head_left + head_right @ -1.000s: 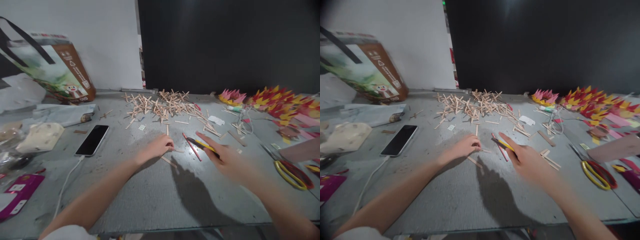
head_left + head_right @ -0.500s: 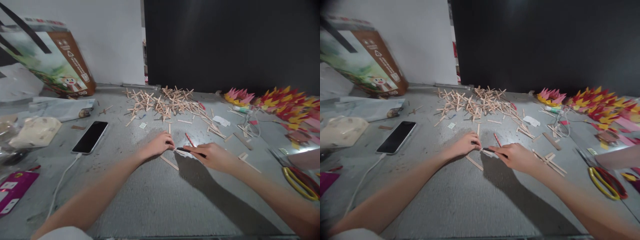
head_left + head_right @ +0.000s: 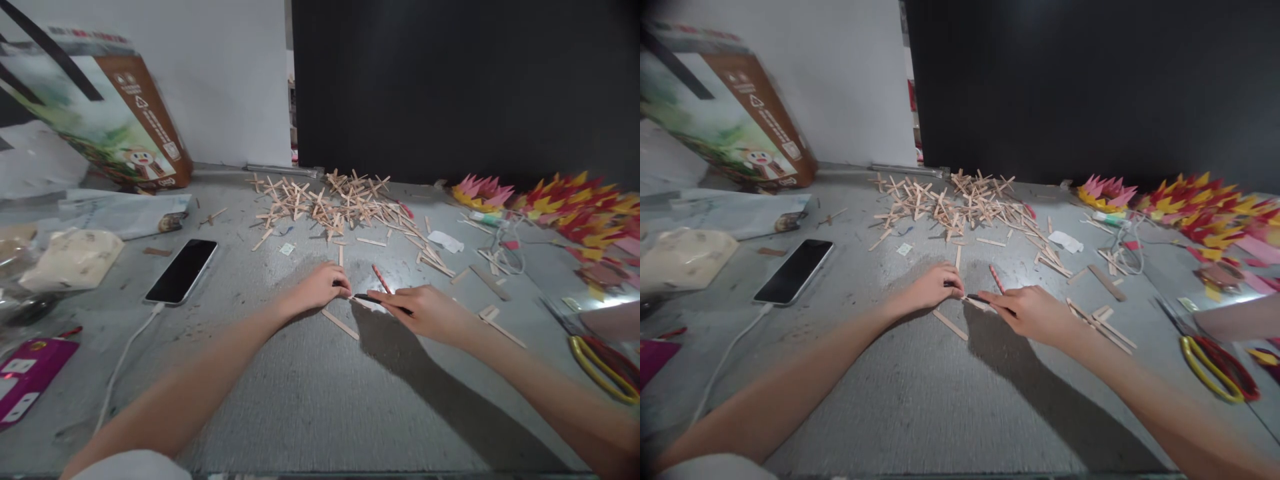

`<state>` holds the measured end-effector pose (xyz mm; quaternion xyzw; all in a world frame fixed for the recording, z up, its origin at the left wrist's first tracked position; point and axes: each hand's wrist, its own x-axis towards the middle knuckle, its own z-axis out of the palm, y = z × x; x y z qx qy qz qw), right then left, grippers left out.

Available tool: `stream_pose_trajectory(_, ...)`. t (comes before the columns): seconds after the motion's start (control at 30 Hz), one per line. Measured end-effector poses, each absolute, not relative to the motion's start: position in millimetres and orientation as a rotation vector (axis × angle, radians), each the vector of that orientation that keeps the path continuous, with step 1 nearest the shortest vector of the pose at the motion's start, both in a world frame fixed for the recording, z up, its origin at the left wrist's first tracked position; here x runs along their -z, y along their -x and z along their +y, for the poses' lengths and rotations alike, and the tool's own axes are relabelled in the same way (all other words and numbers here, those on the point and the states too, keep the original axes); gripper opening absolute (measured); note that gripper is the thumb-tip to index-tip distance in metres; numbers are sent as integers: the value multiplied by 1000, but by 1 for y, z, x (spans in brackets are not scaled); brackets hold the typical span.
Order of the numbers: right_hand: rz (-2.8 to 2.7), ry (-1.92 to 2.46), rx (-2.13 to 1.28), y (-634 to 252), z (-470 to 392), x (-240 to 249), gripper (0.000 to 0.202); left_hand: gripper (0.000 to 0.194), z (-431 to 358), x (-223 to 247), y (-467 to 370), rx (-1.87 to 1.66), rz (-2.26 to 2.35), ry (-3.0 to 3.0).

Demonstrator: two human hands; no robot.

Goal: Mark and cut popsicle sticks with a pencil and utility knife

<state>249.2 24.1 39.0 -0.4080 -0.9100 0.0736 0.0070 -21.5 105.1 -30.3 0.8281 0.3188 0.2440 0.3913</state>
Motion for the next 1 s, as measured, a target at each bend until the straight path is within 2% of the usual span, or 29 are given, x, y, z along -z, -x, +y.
stream_pose_trajectory(0.6, -2926, 1196, -164, -250, 28, -42, 48, 15, 104, 30, 22, -615, 833, -2062)
stream_pose_trajectory(0.83, -3093, 1225, -157, -230, 37, -66, 48, 13, 102, 27, 22, -616, 855, -2073)
stream_pose_trajectory(1.0, -3260, 1196, 51, -208, 38, -87, 55, 18, 100, 22, 24, -674, 1034, -1954)
